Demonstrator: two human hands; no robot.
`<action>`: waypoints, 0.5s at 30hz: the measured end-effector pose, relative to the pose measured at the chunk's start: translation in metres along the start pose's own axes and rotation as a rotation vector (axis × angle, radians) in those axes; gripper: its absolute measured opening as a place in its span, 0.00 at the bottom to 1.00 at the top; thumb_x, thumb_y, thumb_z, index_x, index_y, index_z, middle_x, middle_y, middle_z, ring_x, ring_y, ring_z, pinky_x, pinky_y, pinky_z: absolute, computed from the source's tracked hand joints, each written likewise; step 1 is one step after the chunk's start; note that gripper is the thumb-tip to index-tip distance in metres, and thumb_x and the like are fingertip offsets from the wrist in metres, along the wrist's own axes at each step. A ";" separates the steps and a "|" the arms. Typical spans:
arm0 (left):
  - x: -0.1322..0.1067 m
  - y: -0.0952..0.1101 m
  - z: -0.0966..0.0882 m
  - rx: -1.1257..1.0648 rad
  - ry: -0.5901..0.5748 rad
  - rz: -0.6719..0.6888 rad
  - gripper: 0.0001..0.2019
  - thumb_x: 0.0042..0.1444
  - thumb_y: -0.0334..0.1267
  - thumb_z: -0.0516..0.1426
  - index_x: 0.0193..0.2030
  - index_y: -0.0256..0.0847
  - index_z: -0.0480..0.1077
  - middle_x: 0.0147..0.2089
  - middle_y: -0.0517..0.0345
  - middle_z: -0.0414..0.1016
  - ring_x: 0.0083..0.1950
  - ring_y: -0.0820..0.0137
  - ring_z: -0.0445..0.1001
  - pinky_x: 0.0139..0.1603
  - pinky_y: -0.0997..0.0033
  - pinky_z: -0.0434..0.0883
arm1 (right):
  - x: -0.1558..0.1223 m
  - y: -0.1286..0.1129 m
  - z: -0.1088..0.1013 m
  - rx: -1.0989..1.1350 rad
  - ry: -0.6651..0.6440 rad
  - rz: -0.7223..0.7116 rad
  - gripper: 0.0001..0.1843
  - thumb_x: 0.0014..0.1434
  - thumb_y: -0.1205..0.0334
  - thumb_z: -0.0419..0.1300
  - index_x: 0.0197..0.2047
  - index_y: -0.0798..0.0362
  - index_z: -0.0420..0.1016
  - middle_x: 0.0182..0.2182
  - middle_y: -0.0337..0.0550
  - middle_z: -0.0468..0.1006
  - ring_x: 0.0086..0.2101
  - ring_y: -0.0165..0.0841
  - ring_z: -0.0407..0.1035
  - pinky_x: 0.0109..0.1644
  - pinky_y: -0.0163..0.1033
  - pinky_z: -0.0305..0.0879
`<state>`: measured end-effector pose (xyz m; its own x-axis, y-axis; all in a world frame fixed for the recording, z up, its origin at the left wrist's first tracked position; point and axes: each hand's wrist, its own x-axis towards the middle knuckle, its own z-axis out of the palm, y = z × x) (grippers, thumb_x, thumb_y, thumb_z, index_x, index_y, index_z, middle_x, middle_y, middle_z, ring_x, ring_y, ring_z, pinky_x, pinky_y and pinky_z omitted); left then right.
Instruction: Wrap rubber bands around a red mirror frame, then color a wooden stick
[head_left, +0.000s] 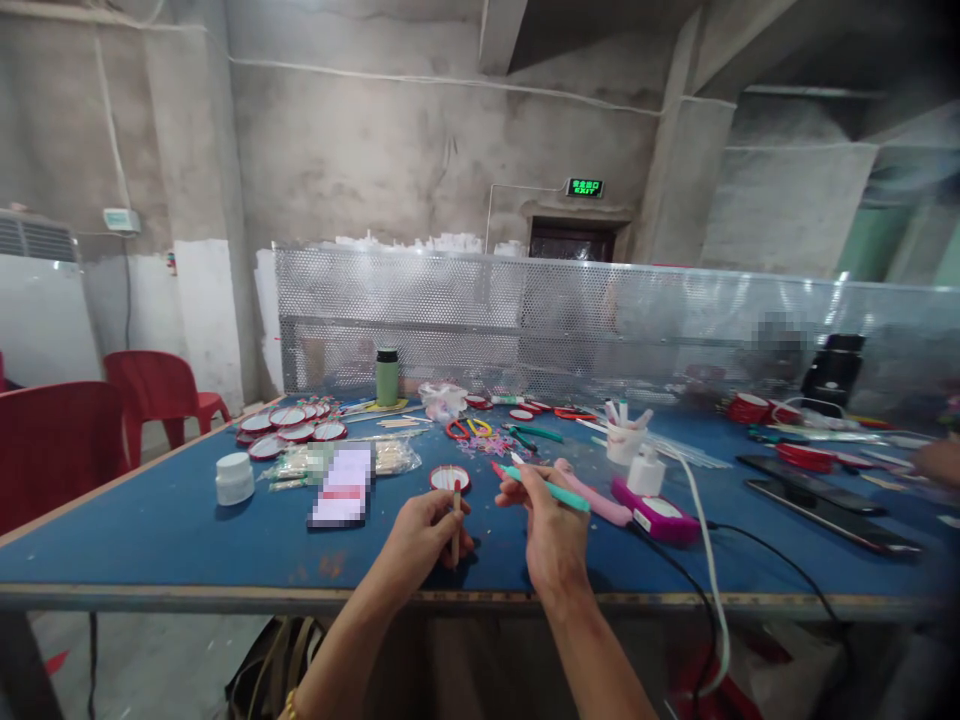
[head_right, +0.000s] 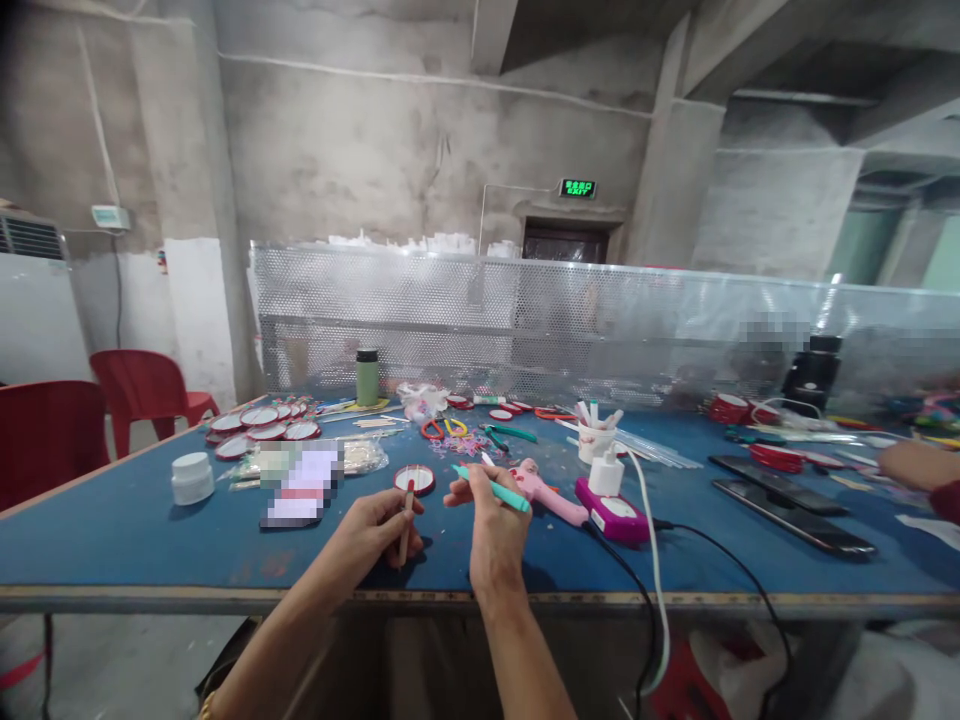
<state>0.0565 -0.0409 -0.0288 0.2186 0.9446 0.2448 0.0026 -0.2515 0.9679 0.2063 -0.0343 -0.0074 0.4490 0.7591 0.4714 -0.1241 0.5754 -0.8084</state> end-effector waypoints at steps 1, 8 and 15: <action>0.001 0.000 0.000 -0.005 -0.003 0.005 0.13 0.53 0.44 0.55 0.38 0.36 0.69 0.24 0.57 0.75 0.21 0.73 0.70 0.20 0.78 0.66 | -0.001 -0.004 -0.001 -0.014 -0.003 -0.025 0.11 0.56 0.56 0.64 0.28 0.55 0.73 0.21 0.37 0.78 0.19 0.29 0.73 0.29 0.34 0.67; 0.006 -0.005 0.002 -0.076 -0.021 0.026 0.11 0.53 0.43 0.55 0.37 0.37 0.67 0.23 0.58 0.74 0.19 0.74 0.68 0.18 0.78 0.65 | -0.023 -0.009 0.001 -0.119 -0.220 -0.104 0.09 0.58 0.56 0.62 0.33 0.54 0.75 0.21 0.37 0.79 0.20 0.30 0.73 0.26 0.33 0.69; 0.005 -0.005 -0.001 -0.055 -0.058 0.093 0.13 0.55 0.46 0.56 0.29 0.37 0.66 0.20 0.61 0.69 0.18 0.77 0.65 0.21 0.78 0.65 | -0.027 0.002 0.008 -0.153 -0.303 -0.142 0.11 0.58 0.56 0.62 0.29 0.53 0.73 0.20 0.37 0.77 0.18 0.29 0.71 0.23 0.32 0.69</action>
<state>0.0569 -0.0350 -0.0328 0.2719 0.9035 0.3313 -0.0735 -0.3238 0.9433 0.1869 -0.0512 -0.0193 0.1667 0.7436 0.6475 0.0644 0.6471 -0.7597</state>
